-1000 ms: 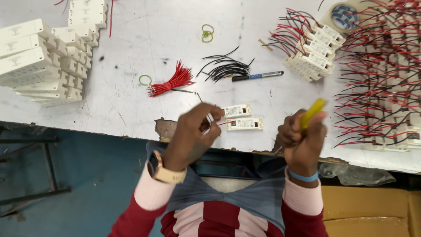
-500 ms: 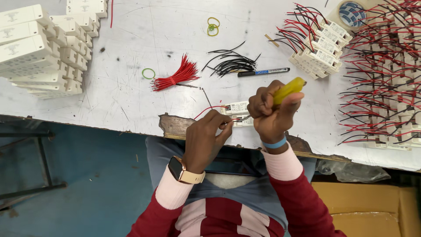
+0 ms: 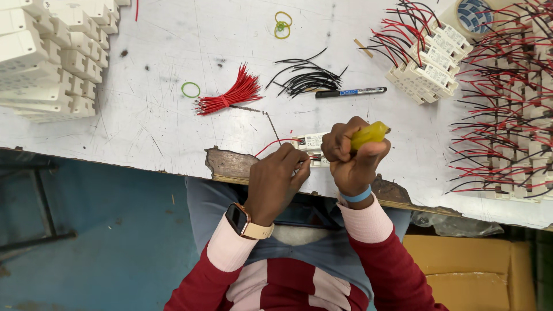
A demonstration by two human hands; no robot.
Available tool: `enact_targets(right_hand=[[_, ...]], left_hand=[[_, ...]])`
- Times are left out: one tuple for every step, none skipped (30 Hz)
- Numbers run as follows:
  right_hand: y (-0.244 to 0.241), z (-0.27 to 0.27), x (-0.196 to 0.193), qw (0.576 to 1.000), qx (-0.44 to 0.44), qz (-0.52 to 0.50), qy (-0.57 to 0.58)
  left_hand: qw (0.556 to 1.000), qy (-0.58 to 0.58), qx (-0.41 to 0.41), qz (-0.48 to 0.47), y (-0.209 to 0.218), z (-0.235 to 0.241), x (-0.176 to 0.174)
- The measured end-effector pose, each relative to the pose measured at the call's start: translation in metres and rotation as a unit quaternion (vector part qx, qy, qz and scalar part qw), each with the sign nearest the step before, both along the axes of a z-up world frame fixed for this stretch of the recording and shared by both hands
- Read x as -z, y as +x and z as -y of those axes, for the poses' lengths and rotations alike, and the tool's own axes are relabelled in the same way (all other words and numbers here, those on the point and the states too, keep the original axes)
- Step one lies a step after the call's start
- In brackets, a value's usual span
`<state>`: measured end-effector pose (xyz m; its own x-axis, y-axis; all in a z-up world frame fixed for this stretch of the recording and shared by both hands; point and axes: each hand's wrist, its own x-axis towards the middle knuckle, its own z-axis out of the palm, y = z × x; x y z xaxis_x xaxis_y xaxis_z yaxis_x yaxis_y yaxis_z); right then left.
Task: The person assembles electrical components by inserting red and black wires into white plastic terminal blocks and securing them with a yellow screwdriver. The person repeatedly picks up terminal blocks, inserts wires, and tightens screws.
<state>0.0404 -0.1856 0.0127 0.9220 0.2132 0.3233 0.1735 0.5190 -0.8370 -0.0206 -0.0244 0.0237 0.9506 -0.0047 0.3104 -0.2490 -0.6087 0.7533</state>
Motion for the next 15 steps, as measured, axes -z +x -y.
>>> enact_targets(right_hand=[[0.0, 0.002, 0.003, 1.0, -0.013, -0.015, 0.014], [0.0, 0.004, 0.005, 0.999, -0.025, -0.031, 0.028], [0.001, 0.007, 0.008, 0.998, -0.024, -0.026, 0.043], [0.002, 0.01, 0.01, 0.998, -0.024, -0.02, 0.059], [0.004, 0.013, 0.012, 0.997, -0.023, -0.015, 0.075], [0.006, 0.016, 0.013, 0.997, -0.025, -0.018, 0.077], [0.007, 0.02, 0.014, 0.996, -0.027, -0.021, 0.08], [0.007, 0.023, 0.015, 0.996, -0.027, -0.024, 0.083], [0.008, 0.024, 0.017, 0.996, -0.03, -0.025, 0.08], [0.009, 0.024, 0.019, 0.996, -0.031, -0.025, 0.079], [0.01, 0.025, 0.021, 0.996, -0.033, -0.026, 0.077], [0.01, 0.026, 0.022, 0.996, -0.027, -0.024, 0.079], [0.01, 0.026, 0.024, 0.996, -0.02, -0.022, 0.08], [0.01, 0.025, 0.025, 0.996, -0.014, -0.02, 0.081], [0.01, 0.025, 0.026, 0.996, -0.01, -0.023, 0.085]], left_hand=[[1.0, 0.001, 0.0, -0.002, 0.0, 0.0, 0.001], [1.0, 0.001, 0.001, -0.003, 0.001, 0.001, 0.001], [1.0, 0.001, 0.002, -0.005, 0.002, 0.001, 0.002], [1.0, 0.008, 0.003, 0.002, 0.003, 0.001, 0.002], [1.0, 0.015, 0.004, 0.008, 0.003, 0.001, 0.001], [1.0, 0.022, 0.004, 0.016, 0.005, 0.001, 0.001], [0.999, 0.021, 0.005, 0.025, 0.005, 0.001, 0.001], [0.999, 0.021, 0.008, 0.034, 0.006, 0.0, 0.001], [0.999, 0.021, 0.011, 0.043, 0.007, 0.0, 0.002], [0.999, 0.011, 0.017, 0.031, 0.008, -0.001, 0.002], [1.0, 0.002, 0.024, 0.019, 0.009, -0.002, 0.002], [1.0, -0.007, 0.03, 0.006, 0.009, -0.002, 0.003], [1.0, -0.005, 0.029, 0.004, 0.009, -0.002, 0.004], [1.0, -0.004, 0.029, 0.002, 0.009, -0.001, 0.004], [1.0, -0.003, 0.028, 0.0, 0.009, 0.0, 0.004]])
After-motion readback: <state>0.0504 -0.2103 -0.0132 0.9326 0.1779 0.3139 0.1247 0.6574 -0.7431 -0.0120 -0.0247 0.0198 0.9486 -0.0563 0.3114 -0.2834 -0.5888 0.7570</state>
